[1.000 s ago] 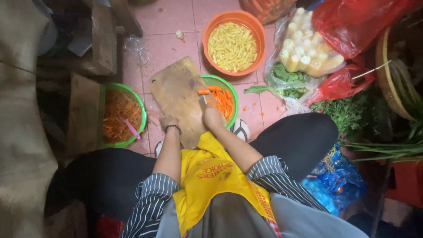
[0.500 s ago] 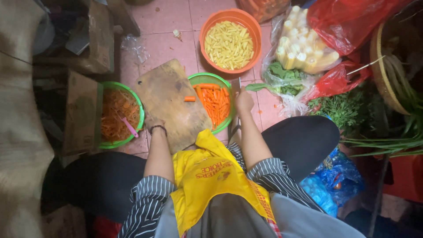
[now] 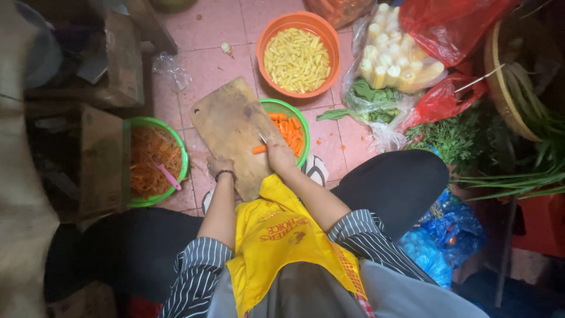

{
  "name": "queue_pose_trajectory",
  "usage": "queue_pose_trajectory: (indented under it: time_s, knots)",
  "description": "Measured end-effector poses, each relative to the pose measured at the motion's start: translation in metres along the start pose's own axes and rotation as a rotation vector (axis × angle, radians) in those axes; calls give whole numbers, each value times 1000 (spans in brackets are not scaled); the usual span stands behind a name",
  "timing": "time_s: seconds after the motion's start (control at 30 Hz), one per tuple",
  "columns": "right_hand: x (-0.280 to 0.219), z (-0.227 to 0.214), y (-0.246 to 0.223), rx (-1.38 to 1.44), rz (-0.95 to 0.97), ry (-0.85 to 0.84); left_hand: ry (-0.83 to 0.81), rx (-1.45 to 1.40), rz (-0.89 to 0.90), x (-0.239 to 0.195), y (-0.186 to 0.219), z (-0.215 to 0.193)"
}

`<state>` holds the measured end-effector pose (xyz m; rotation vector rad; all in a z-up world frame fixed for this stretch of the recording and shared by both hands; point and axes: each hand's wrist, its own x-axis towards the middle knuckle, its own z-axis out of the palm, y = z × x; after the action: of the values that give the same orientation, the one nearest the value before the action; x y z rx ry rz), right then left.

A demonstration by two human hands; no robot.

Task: Peeling and slicing carrots on a wooden cutting board.

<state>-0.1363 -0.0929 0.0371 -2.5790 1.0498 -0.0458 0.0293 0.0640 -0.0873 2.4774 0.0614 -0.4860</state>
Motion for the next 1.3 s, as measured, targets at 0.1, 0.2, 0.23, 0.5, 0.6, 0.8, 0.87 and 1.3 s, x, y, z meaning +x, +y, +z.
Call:
queue_pose_trajectory:
  time_s: [0.1,0.2,0.23,0.5,0.6,0.8,0.87,1.3]
  knots:
    - [5,-13,2,17,14,5,217,208,118,-16,16,-2]
    - [5,-16,8,-13,74,-74,326,347,274,-47,56,-23]
    - [4,-12,12,-44,98,-121,232,320,381,-58,70,-28]
    - [-7,31,11,-63,-74,1,-143,52,772,-71,44,39]
    - [-3,5,7,21,35,-89,-146,-10,789,-75,63,13]
    - [-4,-37,-10,123,109,-168,-284,-140,797,-96,104,-20]
    - [-7,-42,-15,125,100,-163,-245,-170,873,-97,101,-10]
    - [-12,-27,-11,116,35,-100,-443,-454,401,-73,63,32]
